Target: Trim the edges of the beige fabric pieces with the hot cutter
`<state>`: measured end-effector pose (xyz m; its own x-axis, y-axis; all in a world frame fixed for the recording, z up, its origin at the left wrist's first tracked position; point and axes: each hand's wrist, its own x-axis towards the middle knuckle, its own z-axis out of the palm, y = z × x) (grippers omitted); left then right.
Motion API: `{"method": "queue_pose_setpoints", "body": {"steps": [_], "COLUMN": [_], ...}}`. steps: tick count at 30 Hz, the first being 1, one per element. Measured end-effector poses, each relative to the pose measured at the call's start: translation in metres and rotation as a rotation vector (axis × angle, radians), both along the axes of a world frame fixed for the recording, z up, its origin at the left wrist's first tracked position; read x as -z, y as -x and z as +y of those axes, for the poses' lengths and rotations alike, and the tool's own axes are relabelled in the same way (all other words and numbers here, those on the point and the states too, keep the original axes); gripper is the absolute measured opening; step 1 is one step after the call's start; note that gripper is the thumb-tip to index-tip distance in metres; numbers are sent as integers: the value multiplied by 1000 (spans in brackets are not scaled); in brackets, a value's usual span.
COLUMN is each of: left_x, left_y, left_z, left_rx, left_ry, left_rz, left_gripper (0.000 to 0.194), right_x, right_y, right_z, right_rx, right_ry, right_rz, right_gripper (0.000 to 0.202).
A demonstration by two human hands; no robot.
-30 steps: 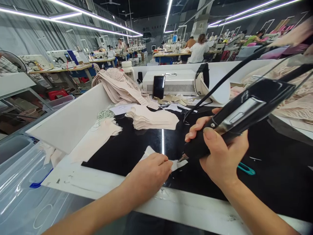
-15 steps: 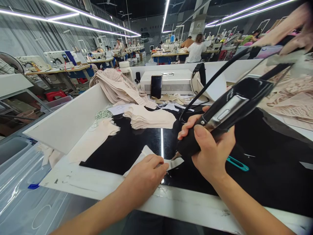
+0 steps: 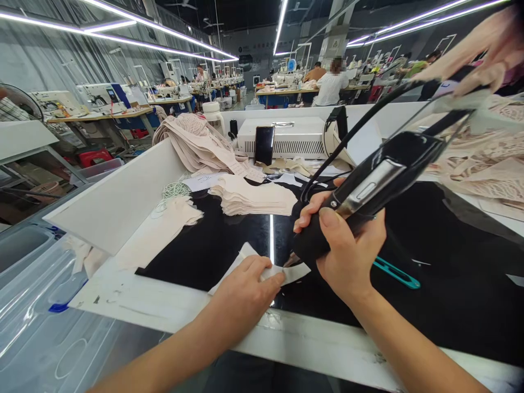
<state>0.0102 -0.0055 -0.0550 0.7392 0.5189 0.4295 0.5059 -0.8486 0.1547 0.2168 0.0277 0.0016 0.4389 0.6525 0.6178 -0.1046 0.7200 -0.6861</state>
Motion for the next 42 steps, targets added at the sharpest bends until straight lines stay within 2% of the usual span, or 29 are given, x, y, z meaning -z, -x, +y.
{"method": "queue_pose_setpoints", "body": {"steps": [9,21,28,42], "left_x": [-3,0,1,2], "left_y": [-4,-5,-6,-7], "left_z": [-2,-2,-2,-2], "left_rx": [-14,6,-2,-20], "left_ry": [-89,-42,-48,-55], "left_rz": [-20,-63,-88,-42], "left_gripper": [31,27,25,23], "right_x": [-1,2,0,2], "right_y": [3,4,6,12], "right_z": [0,1,5,7], "right_rx": [-35,-44,-63,-99], "right_ry": [8,27,13,-5], "right_rz": [38,42,61,52], "right_gripper": [52,46,49,42]}}
